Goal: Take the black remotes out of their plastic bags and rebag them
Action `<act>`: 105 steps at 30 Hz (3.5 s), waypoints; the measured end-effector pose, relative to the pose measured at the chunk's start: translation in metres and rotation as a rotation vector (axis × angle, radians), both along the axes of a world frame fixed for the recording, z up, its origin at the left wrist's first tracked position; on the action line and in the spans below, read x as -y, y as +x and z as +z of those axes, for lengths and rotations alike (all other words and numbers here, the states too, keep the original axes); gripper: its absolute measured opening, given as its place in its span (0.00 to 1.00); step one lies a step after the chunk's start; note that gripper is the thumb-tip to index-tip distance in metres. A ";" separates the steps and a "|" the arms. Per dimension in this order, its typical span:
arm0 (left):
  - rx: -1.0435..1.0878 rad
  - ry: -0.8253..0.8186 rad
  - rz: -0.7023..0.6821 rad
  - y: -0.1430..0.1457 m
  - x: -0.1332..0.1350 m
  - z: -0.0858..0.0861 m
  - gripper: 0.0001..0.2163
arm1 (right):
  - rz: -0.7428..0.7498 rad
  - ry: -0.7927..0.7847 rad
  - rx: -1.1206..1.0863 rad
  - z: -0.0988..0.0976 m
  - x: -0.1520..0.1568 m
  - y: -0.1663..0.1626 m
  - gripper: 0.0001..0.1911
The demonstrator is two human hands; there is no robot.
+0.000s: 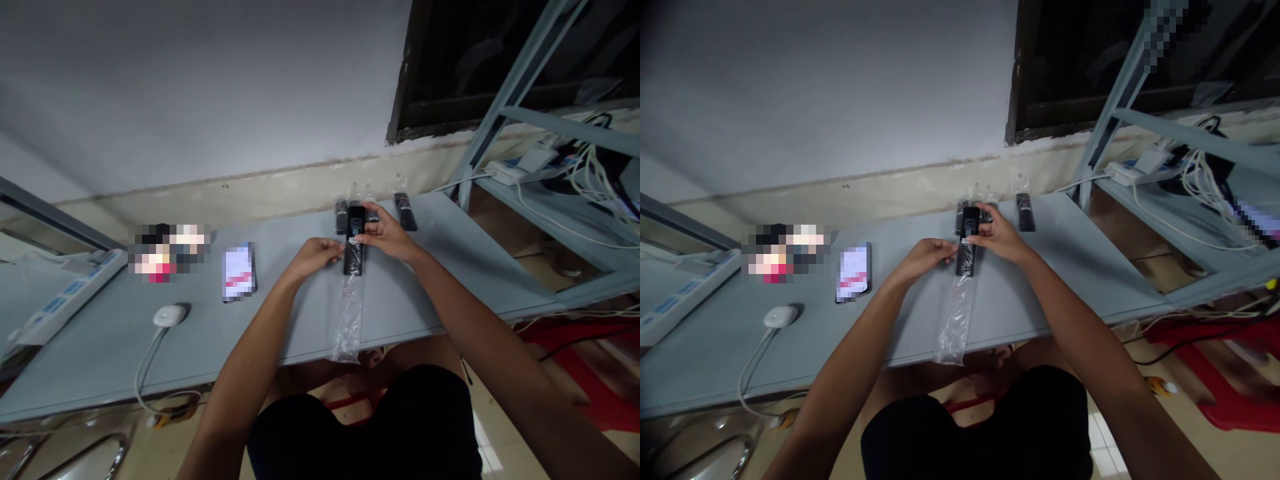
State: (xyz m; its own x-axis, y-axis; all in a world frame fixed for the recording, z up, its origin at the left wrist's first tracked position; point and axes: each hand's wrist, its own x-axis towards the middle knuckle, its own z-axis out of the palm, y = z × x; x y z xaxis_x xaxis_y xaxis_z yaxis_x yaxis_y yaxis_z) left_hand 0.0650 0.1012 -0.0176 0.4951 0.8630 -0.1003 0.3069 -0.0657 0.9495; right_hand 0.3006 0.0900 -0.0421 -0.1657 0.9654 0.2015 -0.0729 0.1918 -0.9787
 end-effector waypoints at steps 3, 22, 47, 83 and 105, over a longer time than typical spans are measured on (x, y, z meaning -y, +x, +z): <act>0.015 0.023 0.015 0.003 0.001 0.000 0.14 | 0.022 0.013 0.001 0.000 0.001 -0.001 0.44; 0.105 0.110 0.119 0.016 0.001 -0.011 0.13 | 0.119 0.198 0.392 0.002 0.006 -0.005 0.22; 0.259 0.078 0.117 0.017 -0.002 -0.022 0.11 | 0.058 -0.048 0.264 0.007 0.004 -0.003 0.20; 0.317 -0.151 0.088 0.008 -0.002 -0.014 0.23 | 0.241 -0.478 -0.029 0.009 0.009 0.000 0.14; 0.285 -0.060 0.116 0.007 -0.003 -0.013 0.14 | 0.198 -0.278 0.043 0.011 0.012 -0.004 0.17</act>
State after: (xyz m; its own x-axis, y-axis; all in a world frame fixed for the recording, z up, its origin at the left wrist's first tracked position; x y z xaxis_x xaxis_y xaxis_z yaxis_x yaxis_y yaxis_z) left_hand 0.0715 0.1037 -0.0302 0.4096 0.9119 -0.0238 0.0302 0.0126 0.9995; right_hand 0.2969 0.0781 -0.0311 -0.3584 0.9304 -0.0763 -0.0396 -0.0968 -0.9945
